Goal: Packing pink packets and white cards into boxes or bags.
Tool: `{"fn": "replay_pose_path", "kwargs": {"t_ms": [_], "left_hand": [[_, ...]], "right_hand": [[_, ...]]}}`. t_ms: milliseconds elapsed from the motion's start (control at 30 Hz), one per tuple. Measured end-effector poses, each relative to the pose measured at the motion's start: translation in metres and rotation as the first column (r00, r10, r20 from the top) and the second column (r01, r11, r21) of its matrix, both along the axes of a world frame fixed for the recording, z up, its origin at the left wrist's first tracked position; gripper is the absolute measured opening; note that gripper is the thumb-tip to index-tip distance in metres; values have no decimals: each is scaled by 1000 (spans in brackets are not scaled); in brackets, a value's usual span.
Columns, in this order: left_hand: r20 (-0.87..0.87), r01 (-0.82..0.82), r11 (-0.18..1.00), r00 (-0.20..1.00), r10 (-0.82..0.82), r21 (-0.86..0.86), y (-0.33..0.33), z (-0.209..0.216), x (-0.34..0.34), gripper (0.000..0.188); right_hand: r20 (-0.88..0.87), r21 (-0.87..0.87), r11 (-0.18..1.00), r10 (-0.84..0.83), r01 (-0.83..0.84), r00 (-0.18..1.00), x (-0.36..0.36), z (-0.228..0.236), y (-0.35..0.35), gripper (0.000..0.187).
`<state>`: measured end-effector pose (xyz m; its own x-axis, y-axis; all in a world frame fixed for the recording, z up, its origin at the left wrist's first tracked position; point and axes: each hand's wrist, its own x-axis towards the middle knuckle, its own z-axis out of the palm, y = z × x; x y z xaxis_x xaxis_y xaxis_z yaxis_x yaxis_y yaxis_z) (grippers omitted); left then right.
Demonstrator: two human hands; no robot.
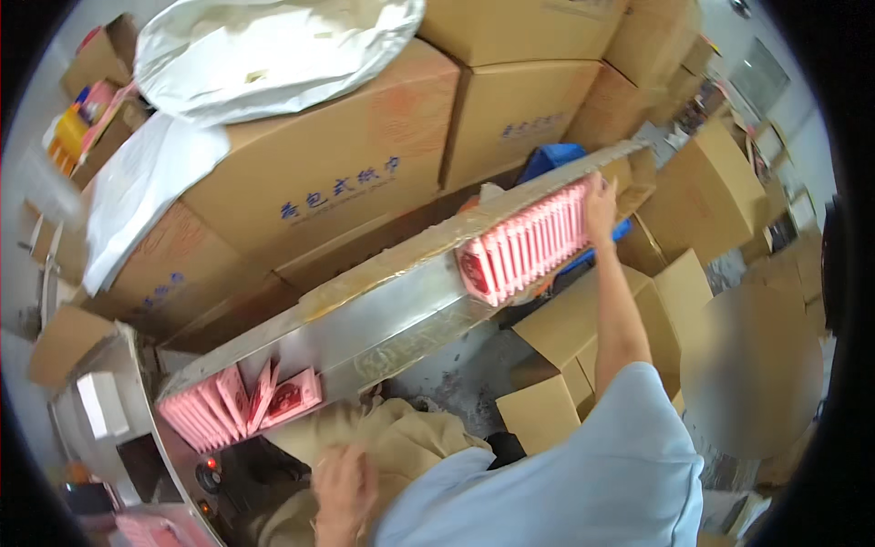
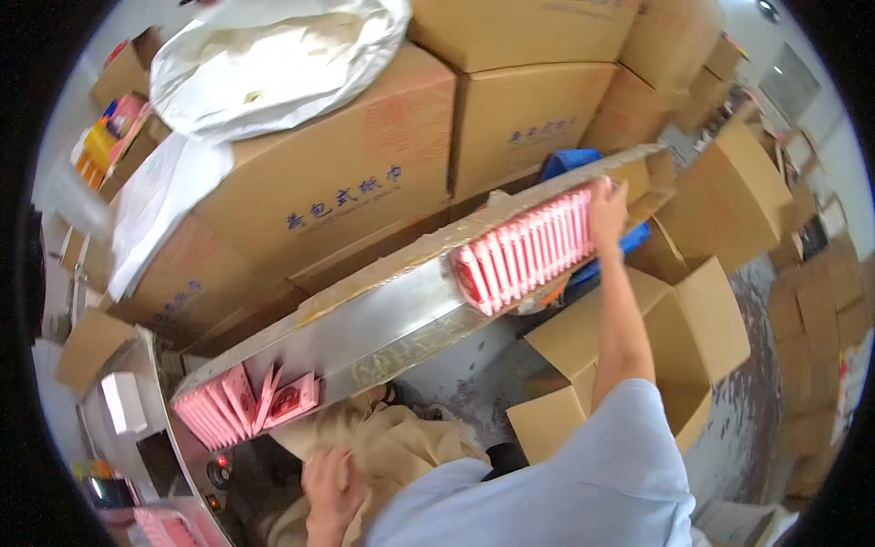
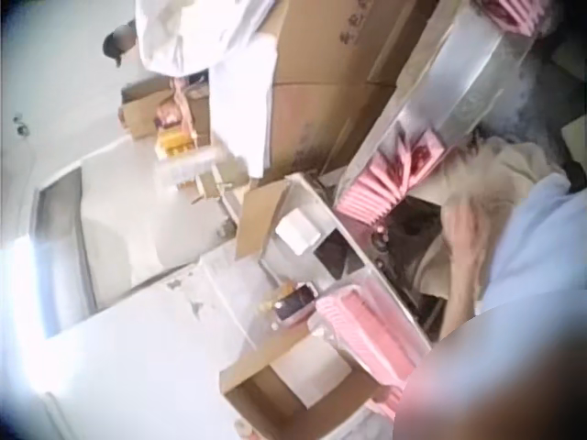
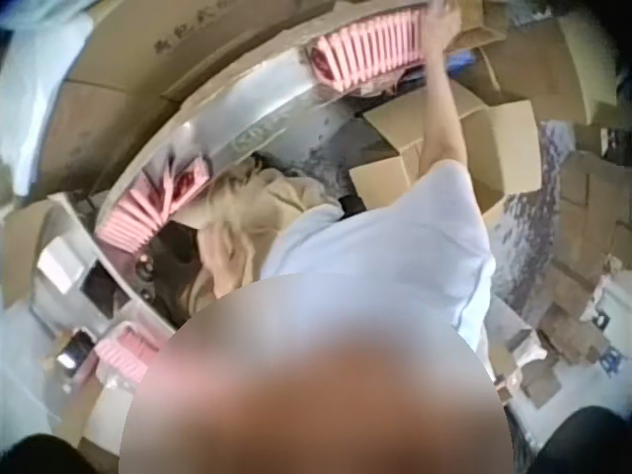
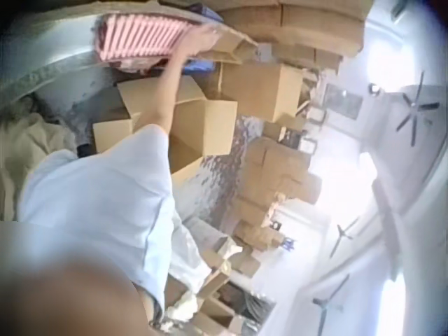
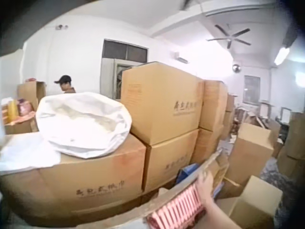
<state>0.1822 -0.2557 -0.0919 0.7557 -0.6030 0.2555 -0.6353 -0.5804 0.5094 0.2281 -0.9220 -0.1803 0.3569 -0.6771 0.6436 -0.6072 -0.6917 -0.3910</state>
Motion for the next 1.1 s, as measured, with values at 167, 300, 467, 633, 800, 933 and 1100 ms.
{"fn": "replay_pose_path", "kwargs": {"t_ms": [167,300,467,633,800,933,1100], "left_hand": [[-50,148,966,986,-162,-212,-129,-36,51,69],[-350,-275,937,917,188,-216,-165,-36,53,98],[44,-344,934,939,341,99,-86,-56,46,94],[345,-178,984,923,171,-10,-8,-49,102,72],[296,-320,933,886,356,-164,-9,-37,67,61],[249,-296,939,909,334,-177,-24,-43,45,59],[194,-257,944,935,298,-208,-57,-44,40,60]], "right_hand": [[-346,-118,965,182,-235,921,-32,-39,-54,56],[-33,474,828,357,-300,933,-3,-2,106,67],[87,551,725,442,-413,893,9,30,252,68],[111,512,747,433,-425,895,7,14,276,67],[-47,635,610,643,-474,765,15,56,365,107],[15,465,654,668,-597,744,18,45,395,112],[13,405,730,597,-550,802,23,40,415,108]]}}
